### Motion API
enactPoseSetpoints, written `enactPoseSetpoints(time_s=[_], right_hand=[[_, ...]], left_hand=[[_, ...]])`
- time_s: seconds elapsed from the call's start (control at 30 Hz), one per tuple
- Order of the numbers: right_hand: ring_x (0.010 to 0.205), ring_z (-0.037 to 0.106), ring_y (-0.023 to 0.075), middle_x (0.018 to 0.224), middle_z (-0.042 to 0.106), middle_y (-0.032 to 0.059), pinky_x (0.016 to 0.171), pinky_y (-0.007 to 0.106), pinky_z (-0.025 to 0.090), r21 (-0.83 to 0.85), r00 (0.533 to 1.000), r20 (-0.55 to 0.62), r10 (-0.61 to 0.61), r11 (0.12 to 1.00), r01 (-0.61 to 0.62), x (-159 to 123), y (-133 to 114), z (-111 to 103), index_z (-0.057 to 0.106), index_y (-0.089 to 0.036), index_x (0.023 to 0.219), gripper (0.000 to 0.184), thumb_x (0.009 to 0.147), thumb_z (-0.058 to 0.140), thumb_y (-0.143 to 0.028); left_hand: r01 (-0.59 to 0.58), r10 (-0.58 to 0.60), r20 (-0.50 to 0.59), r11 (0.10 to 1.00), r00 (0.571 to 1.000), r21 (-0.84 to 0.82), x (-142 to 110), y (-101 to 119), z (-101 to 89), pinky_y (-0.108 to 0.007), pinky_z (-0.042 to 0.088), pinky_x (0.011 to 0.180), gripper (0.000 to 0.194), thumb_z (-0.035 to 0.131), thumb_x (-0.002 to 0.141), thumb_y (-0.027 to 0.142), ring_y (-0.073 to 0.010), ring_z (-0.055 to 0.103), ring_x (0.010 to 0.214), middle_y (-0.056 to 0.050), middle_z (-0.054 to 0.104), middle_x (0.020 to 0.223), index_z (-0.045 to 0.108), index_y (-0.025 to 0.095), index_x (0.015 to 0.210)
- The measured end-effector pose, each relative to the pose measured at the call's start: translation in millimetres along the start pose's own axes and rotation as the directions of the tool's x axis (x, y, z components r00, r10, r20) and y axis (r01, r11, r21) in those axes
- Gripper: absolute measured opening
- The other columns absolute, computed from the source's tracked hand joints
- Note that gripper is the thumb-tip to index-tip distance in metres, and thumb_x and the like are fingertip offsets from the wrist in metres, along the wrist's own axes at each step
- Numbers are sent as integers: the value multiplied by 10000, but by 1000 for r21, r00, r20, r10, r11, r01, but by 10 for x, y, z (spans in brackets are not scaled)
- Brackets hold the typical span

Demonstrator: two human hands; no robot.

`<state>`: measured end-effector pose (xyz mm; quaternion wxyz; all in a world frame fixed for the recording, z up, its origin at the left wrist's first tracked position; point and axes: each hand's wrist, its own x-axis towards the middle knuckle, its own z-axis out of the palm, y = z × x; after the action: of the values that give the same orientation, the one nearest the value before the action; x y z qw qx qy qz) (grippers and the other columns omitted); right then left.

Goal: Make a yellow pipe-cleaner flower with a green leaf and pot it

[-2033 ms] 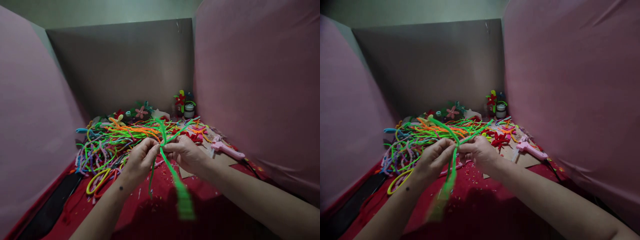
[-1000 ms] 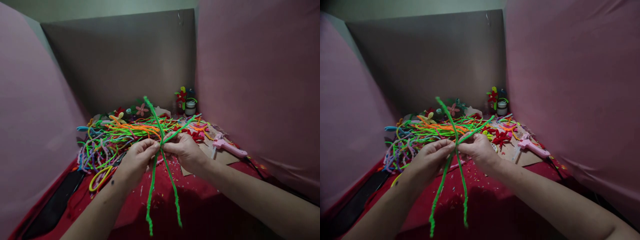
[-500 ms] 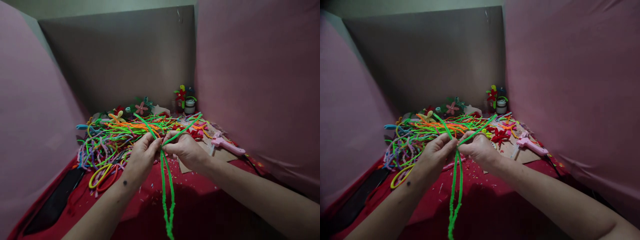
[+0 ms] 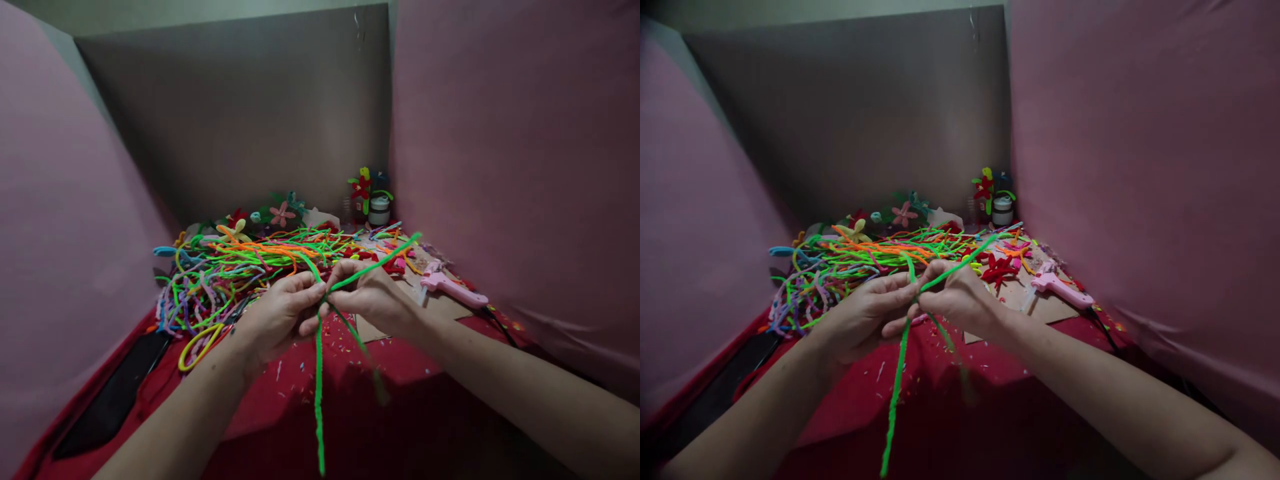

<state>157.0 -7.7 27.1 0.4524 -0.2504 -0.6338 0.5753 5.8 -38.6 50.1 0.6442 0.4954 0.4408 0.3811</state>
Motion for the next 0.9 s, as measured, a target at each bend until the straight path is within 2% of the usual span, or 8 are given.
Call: enactPoseSetpoints(time_s=[0.2,0.37,0.5,0.6,0.7,0.73,0.8,0.9], right_hand=[[434,451,64,526,570,-36,427,198,306,208,997,26,74,975,-78,27,64,-61,540,-159,666,113,601,604,-93],[401,366,40,478,470,-67,396,190,264,326,984,78,161,928,-178,12,33,-58,535,-150,547,109,555,609,-71],[457,442,54,481,502,-43,437,184,333,433,961,156,229,858,-274,6,24,-59,534,-141,484,112,523,598,-57],[404,388,41,433,458,-53,399,172,315,449,905,233,357,786,-426,14,24,-85,526,-138,484,108,532,591,-66],[356,308,27,403,411,-72,354,157,268,461,791,359,495,643,-611,10,4,-109,519,-136,527,85,556,565,-69],[354,304,27,396,411,-72,349,153,263,468,773,374,513,615,-634,3,-6,-112,518,-136,529,85,557,560,-67],[353,308,33,381,425,-62,340,155,249,471,789,347,507,633,-614,-17,-23,-106,520,-139,502,96,549,565,-69],[358,333,45,357,440,-49,347,175,254,424,870,243,429,759,-494,-45,-34,-77,506,-151,416,159,525,590,-72]], left_hand=[[-95,95,-4,995,995,-6,-30,-43,-18,-151,234,361,161,609,789,278,-21,384,373,34,547,630,506,175,857],[-135,141,-29,981,990,141,-47,-44,-33,-163,259,381,157,664,733,246,-32,401,399,40,530,590,548,164,801],[-168,178,-20,957,984,237,-61,-63,-36,-173,243,386,109,639,743,246,-35,348,405,46,495,567,568,171,779],[-226,254,-30,903,967,365,-95,-66,-25,-186,241,399,76,620,748,240,-49,333,425,43,486,566,581,182,775],[-362,442,12,721,897,591,-142,-40,-12,-200,292,471,34,611,744,197,-73,374,513,24,489,593,614,174,719],[-391,483,39,656,875,646,-157,-28,-10,-202,301,489,58,607,748,191,-78,378,533,20,487,598,618,171,695],[-392,472,75,621,878,679,-180,-2,-9,-199,308,486,89,594,768,210,-78,378,526,23,473,586,608,172,689],[-296,312,80,748,947,593,-198,19,-4,-189,320,430,98,575,797,280,-71,412,454,37,475,566,575,184,779]])
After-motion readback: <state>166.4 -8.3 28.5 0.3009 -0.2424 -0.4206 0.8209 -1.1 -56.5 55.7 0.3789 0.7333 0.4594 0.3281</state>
